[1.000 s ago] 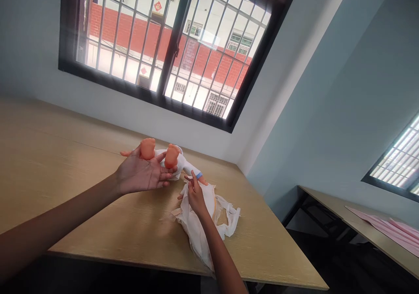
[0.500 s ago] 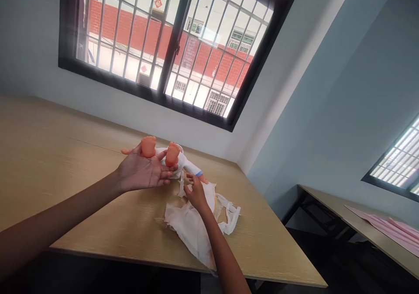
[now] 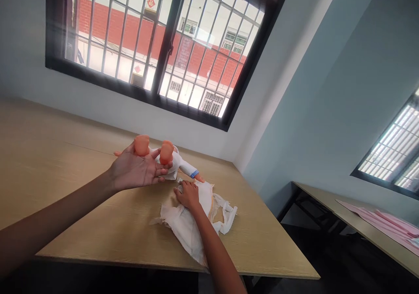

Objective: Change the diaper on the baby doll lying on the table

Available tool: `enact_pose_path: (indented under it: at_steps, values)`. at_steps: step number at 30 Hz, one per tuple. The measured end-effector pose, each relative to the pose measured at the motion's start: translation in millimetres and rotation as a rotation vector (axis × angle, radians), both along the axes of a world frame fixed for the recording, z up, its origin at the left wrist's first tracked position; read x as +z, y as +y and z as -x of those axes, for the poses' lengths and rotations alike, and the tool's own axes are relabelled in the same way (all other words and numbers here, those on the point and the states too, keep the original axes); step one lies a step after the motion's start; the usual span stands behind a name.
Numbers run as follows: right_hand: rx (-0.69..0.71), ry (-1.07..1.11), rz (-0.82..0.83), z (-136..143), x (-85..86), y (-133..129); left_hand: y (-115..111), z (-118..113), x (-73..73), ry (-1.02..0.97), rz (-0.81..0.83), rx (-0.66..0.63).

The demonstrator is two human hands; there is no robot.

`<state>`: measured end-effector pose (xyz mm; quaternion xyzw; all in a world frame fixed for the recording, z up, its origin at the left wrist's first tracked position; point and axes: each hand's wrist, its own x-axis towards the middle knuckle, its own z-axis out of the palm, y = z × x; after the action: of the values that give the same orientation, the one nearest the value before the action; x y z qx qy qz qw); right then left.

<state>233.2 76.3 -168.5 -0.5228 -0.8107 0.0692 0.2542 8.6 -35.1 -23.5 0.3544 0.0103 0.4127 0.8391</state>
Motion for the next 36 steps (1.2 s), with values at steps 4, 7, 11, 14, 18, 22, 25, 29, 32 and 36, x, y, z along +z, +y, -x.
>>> enact_pose_path:
  at_steps: [4,7,11,14,18,22,25,29,32,36]
  values:
    - [-0.026,0.016,-0.001,2,4.4,6,-2,1,3.6,0.042,0.037,0.046]
    - [-0.045,0.06,0.018,-16,5.7,2,-4,7,3.7,0.046,0.016,0.052]
    - [-0.077,0.11,0.054,-62,5.3,-16,-6,17,1.1,0.038,0.004,0.056]
    - [-0.07,0.09,0.123,-92,2.6,-36,-2,22,2.7,0.031,-0.013,0.033]
    - [0.02,-0.01,0.229,-94,-3.0,-57,12,21,16.2,0.028,-0.038,0.007]
    - [0.144,-0.112,0.227,-56,-6.1,-70,31,18,35.1,0.018,-0.047,-0.013]
    - [0.233,-0.146,0.184,-16,-3.5,-78,46,15,44.5,0.01,-0.092,-0.046]
    - [0.326,-0.285,0.235,28,8.5,-79,62,7,50.1,0.035,-0.146,-0.098]
    - [0.336,-0.37,0.291,49,17.6,-70,65,0,51.5,0.063,-0.157,-0.122]
    - [0.281,-0.406,0.316,66,20.5,-53,61,-6,50.7,0.099,-0.154,-0.092]
